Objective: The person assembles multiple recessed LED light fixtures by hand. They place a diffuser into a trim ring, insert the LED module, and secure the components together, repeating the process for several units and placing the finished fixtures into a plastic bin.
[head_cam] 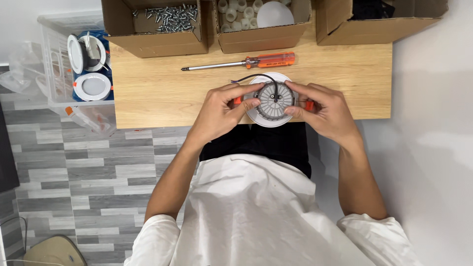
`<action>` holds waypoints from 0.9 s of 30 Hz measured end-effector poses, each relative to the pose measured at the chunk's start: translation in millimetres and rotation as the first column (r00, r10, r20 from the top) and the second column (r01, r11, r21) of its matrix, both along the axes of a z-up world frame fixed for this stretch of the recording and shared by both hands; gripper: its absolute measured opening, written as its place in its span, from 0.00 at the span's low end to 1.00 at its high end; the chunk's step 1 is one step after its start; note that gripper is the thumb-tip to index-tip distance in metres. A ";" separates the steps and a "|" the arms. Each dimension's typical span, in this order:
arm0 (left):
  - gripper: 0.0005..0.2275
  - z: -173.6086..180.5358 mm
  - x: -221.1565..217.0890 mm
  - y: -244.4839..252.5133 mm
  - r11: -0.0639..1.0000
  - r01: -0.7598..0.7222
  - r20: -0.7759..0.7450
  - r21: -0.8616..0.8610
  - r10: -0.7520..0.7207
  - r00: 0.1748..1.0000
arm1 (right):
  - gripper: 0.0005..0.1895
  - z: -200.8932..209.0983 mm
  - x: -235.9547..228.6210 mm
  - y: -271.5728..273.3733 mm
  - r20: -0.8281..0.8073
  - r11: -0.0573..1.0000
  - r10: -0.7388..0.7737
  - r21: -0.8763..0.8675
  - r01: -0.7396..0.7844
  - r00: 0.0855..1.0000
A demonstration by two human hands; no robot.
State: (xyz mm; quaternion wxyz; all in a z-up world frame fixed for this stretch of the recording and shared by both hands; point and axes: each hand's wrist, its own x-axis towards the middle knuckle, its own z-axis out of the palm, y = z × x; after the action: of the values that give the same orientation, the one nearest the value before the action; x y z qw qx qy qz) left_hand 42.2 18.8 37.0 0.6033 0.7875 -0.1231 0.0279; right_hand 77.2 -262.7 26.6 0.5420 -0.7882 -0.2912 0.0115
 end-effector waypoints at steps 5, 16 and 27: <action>0.13 -6.9 5.0 1.5 0.995 0.021 0.001 0.096 -0.021 1.000 | 0.23 -0.6 4.4 1.7 -0.064 0.994 -0.002 -0.111 -0.005 0.998; 0.13 -5.4 7.5 2.6 0.983 0.037 -0.009 0.183 -0.036 0.999 | 0.24 3.6 8.6 -0.2 -0.079 0.976 0.004 -0.217 -0.021 0.997; 0.14 3.1 8.4 -2.2 0.954 0.041 -0.044 0.298 -0.029 0.999 | 0.25 2.6 9.2 -2.1 -0.080 0.964 0.007 -0.265 -0.028 0.997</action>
State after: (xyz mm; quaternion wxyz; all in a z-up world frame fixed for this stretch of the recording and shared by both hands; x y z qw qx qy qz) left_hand 50.5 16.6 40.1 0.4798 0.8678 -0.1281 -0.0173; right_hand 86.4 -264.8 29.2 0.4423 -0.8500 -0.2727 0.0863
